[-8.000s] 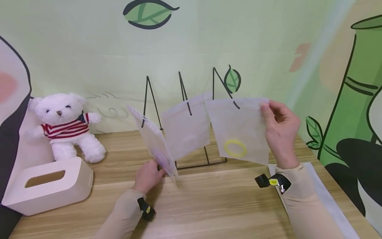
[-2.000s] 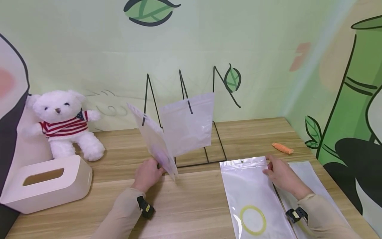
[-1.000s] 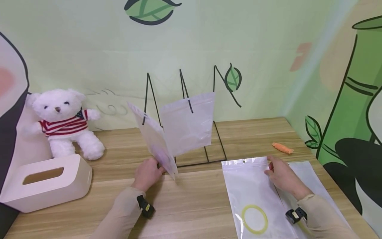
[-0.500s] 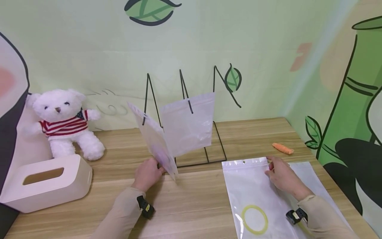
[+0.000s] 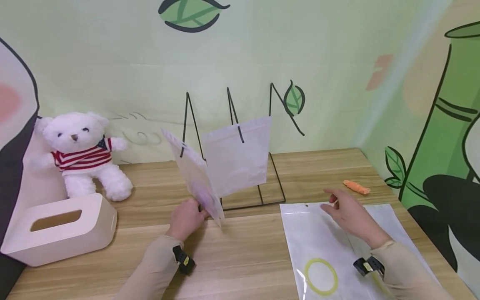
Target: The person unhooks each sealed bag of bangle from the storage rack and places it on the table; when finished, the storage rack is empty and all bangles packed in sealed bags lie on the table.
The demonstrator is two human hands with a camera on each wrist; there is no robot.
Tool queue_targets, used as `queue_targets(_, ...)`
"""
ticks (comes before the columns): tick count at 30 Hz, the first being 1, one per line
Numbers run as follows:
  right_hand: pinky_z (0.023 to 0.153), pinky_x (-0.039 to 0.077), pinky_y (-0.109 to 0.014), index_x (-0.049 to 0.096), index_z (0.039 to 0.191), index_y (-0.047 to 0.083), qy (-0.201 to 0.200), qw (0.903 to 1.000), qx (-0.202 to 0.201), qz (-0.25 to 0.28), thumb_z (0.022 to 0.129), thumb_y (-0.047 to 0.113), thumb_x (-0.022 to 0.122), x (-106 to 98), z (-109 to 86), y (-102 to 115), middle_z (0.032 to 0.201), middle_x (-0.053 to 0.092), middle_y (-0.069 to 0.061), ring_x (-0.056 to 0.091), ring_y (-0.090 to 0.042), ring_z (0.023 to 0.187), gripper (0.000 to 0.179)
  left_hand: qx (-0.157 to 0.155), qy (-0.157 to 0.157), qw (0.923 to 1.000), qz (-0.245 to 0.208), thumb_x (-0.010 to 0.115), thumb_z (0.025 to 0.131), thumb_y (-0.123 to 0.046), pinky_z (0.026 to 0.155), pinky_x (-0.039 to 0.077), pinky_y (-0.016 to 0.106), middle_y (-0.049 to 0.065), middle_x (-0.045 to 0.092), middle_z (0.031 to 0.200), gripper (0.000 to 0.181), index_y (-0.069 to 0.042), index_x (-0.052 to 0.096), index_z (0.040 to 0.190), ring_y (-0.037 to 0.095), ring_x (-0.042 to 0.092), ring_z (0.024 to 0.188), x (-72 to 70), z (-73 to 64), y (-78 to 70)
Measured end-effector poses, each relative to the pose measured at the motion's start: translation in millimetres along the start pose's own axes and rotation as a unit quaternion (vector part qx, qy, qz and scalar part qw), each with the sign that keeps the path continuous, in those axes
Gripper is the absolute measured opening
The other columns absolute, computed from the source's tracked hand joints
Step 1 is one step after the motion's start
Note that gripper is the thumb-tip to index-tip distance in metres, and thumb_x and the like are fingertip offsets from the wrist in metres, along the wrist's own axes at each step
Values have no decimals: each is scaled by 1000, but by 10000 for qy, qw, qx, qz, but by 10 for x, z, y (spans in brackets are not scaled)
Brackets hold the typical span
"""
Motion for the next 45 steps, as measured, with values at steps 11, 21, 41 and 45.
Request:
queue_targets(11, 75, 48, -39, 56, 127, -2, -862, 9900, -961, 574, 98, 19, 58, -43, 270, 688, 103, 59, -10, 55, -22, 92, 35, 78, -135, 9998, 80, 71, 85, -33, 51, 43, 44, 10, 65, 78, 23, -12, 65, 78, 25, 57, 64, -8, -10, 49)
queue_targets(21, 88, 47, -44, 54, 130, -1, -1737, 9612, -1137, 1818, 98, 20, 59, -37, 548, 1044, 119, 56, -16, 53, -30, 110, 39, 112, -129, 9998, 95, 70, 85, -31, 50, 43, 44, 10, 63, 75, 23, -12, 63, 74, 25, 55, 62, -12, 12, 19)
queue_targets(41, 104, 38, -36, 42, 140, -3, -1649, 9432, -909, 2735, 100, 17, 54, 128, 872, 1264, 140, 49, -20, 47, -29, 129, 47, 189, -157, 9997, 3, 72, 84, -30, 51, 42, 43, 8, 63, 74, 22, -12, 64, 74, 24, 53, 61, 10, -8, -6)
queue_targets(45, 102, 41, -37, 45, 139, -2, -1618, 9417, -897, 2811, 100, 17, 55, 118, 893, 1275, 137, 51, -19, 49, -29, 126, 45, 137, -107, 9998, 30, 71, 84, -32, 52, 43, 44, 9, 64, 75, 22, -13, 64, 75, 25, 55, 63, 5, -6, -7)
Point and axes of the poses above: each hand's wrist, its own z-axis towards the middle knuckle, its own x-axis out of the palm, y = z × x, the point moved 3 cm from there along z, towards the middle knuckle
